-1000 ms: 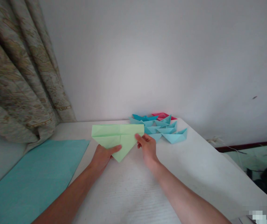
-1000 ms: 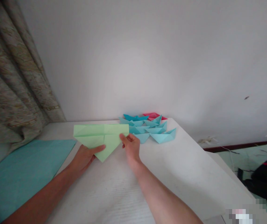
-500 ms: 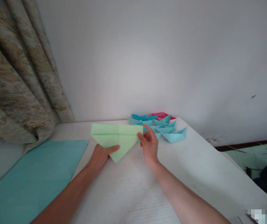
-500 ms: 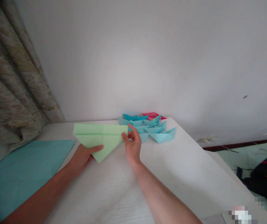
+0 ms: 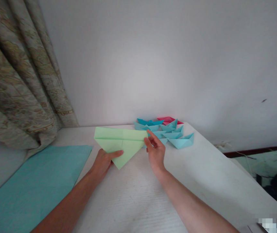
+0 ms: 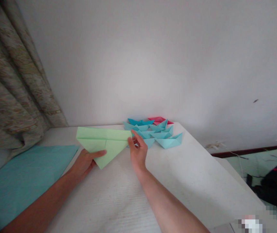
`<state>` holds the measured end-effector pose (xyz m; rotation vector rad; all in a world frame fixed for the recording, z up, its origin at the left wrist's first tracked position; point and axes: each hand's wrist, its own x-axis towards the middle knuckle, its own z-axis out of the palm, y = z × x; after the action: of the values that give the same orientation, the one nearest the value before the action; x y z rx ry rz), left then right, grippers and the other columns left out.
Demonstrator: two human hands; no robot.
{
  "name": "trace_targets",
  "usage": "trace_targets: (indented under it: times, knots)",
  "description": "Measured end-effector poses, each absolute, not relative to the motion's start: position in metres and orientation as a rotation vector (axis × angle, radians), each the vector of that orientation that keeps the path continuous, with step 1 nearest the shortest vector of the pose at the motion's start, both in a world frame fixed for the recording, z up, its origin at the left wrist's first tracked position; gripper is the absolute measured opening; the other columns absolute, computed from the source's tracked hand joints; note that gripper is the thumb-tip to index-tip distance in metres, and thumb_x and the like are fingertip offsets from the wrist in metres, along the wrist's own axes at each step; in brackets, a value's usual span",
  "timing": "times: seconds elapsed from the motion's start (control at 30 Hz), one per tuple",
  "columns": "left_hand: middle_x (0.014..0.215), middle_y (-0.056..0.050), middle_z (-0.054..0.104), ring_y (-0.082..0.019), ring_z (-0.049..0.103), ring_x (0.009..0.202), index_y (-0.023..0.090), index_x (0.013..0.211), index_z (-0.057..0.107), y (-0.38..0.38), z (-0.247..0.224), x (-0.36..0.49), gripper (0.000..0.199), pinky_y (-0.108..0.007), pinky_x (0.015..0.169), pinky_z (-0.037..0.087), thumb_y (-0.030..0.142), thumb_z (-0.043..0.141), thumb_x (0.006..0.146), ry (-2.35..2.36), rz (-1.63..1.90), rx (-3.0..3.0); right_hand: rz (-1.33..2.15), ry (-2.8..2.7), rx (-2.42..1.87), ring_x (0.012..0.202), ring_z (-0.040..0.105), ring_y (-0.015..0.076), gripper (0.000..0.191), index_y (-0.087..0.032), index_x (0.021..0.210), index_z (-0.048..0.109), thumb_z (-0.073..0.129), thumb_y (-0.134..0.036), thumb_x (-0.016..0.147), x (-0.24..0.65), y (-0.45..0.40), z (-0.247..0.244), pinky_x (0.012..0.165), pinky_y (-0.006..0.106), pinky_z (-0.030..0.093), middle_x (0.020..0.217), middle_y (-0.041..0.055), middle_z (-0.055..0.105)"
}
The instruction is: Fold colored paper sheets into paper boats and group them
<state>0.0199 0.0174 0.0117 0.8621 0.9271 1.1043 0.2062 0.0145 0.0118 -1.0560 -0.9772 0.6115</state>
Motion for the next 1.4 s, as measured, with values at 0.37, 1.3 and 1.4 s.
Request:
trace_targets:
  times: [0.37, 1.3, 1.4]
  knots:
    - [0.102, -0.010, 0.072, -0.027, 0.068, 0.091, 0.011, 0.110, 0.064, 0.016, 0.019, 0.017, 0.053, -0.035, 0.079, 0.055, 0.013, 0.079, 0.059, 0.920, 1.141, 0.857, 0.499, -1.030, -1.222, 0.060, 0.046, 0.0122, 0.032, -0.018, 0.093, 0.069, 0.063, -0.044, 0.075, 0.208, 0.015, 0.011, 0.047, 0.023, 0.036, 0.084, 0.0053, 0.058]
    - [0.101, -0.018, 0.071, -0.029, 0.070, 0.086, 0.005, 0.104, 0.066, 0.018, 0.024, 0.017, 0.036, -0.039, 0.079, 0.057, 0.014, 0.072, 0.069, 0.889, 1.119, 0.738, 1.024, -1.108, -0.903, 0.053, 0.051, 0.0153, 0.016, -0.023, 0.059, 0.073, 0.057, -0.020, 0.056, 0.197, 0.005, 0.022, 0.047, 0.028, 0.045, 0.057, 0.0007, 0.062]
    - [0.099, -0.017, 0.072, -0.029, 0.070, 0.086, 0.006, 0.102, 0.067, 0.019, 0.024, 0.016, 0.034, -0.038, 0.077, 0.058, 0.014, 0.072, 0.069, 0.879, 1.132, 0.737, 1.111, -1.171, -0.829, 0.053, 0.053, 0.0158, 0.018, -0.022, 0.066, 0.075, 0.059, -0.026, 0.059, 0.199, 0.002, 0.022, 0.049, 0.030, 0.047, 0.064, 0.0032, 0.065]
